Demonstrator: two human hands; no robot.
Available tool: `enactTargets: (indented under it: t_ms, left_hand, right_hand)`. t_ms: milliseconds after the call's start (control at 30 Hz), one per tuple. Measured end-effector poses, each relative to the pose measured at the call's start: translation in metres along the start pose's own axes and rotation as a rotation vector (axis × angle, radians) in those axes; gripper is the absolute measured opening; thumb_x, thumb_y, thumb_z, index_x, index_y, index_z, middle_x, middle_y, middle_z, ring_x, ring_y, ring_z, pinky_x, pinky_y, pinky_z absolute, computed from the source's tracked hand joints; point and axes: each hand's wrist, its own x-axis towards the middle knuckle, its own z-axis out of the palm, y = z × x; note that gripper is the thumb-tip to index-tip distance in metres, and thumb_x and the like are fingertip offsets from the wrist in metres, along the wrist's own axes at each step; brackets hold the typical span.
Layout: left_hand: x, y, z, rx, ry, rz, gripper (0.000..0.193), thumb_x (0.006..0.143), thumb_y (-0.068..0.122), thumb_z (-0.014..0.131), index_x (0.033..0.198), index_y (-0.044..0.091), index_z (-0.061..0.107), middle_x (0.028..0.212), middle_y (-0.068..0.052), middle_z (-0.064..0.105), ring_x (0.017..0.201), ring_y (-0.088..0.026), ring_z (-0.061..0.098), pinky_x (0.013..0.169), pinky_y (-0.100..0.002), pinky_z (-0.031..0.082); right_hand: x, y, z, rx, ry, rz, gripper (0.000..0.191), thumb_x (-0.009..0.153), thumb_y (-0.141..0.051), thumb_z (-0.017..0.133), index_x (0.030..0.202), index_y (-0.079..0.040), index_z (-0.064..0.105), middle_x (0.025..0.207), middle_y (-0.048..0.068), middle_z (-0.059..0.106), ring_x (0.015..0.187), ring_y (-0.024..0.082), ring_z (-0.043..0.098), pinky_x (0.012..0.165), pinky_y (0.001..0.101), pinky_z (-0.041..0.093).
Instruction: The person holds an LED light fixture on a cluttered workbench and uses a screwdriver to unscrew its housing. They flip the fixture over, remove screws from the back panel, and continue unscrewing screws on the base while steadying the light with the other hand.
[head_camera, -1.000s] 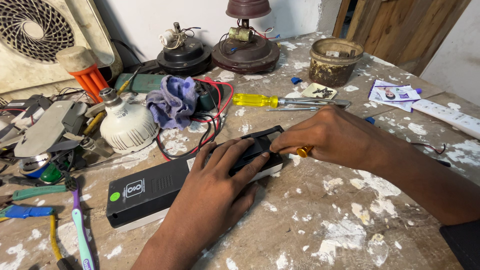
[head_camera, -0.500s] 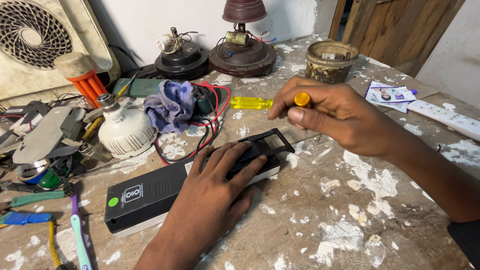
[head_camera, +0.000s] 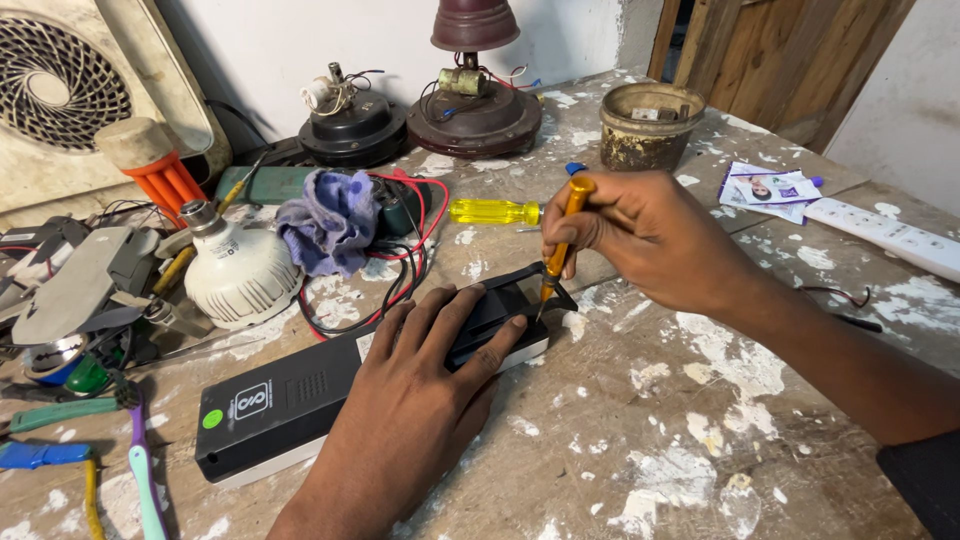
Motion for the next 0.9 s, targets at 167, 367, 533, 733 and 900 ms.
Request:
enactTargets:
  t_ms: [167,367,533,733,900]
  left_hand:
    - [0.0009,-0.0004,0.0,-0.012,-0.008,-0.005,0.057,0.084,0.026,0.069,0.139,0.018,0.058,0.14,-0.022,0.051,0.131,-0.041,0.045,0.108,-0.055,0.034]
    - [0.0011,-0.0007,0.0001,-0.007,-0.01,-0.01,0.058,0.083,0.026,0.07,0.139,0.018,0.059,0.14,-0.022,0.051,0.131,-0.041,0.045,0.108,-0.055,0.033]
    - [0.0011,-0.0005,-0.0002,-0.006,-0.012,-0.011,0.057,0.083,0.026,0.07,0.138,0.017,0.059,0.14,-0.022,0.051,0.131,-0.04,0.045,0.109,-0.055,0.034]
    - [0.001,-0.0006,0.0003,-0.01,-0.018,-0.011,0.058,0.082,0.027,0.07,0.139,0.018,0.059,0.139,-0.022,0.051,0.131,-0.041,0.045,0.108,-0.056,0.033]
    - [0.0013,-0.0011,0.0001,-0.012,-0.019,-0.012,0.059,0.082,0.027,0.07,0.139,0.018,0.058,0.141,-0.022,0.05,0.132,-0.041,0.044,0.108,-0.056,0.033]
  right_hand:
    - [-0.0012,-0.0024,0.0018,-0.053,-0.014,-0.009,0.016,0.099,-0.01,0.061,0.103,0.003,0.069,0.092,0.012,0.076,0.082,0.015,0.076,0.073,0.0282,0.066]
    - [-0.0009,-0.0061,0.0033,0.02,-0.009,-0.025,0.016,0.1,-0.01,0.06,0.102,0.005,0.067,0.093,0.011,0.074,0.083,0.013,0.073,0.073,0.0282,0.066]
    - [-0.0021,-0.0085,0.005,-0.011,-0.005,-0.01,0.016,0.099,-0.011,0.061,0.101,0.004,0.068,0.093,0.009,0.075,0.085,0.012,0.073,0.076,0.0281,0.065]
    - [-0.0027,-0.0091,0.0053,-0.038,-0.001,-0.012,0.016,0.099,-0.012,0.062,0.101,0.003,0.069,0.092,0.009,0.075,0.085,0.012,0.072,0.076,0.028,0.064]
    - [-0.0018,-0.0077,0.0047,-0.028,-0.003,-0.019,0.017,0.099,-0.012,0.062,0.101,0.003,0.069,0.092,0.008,0.074,0.086,0.011,0.072,0.077,0.0277,0.064]
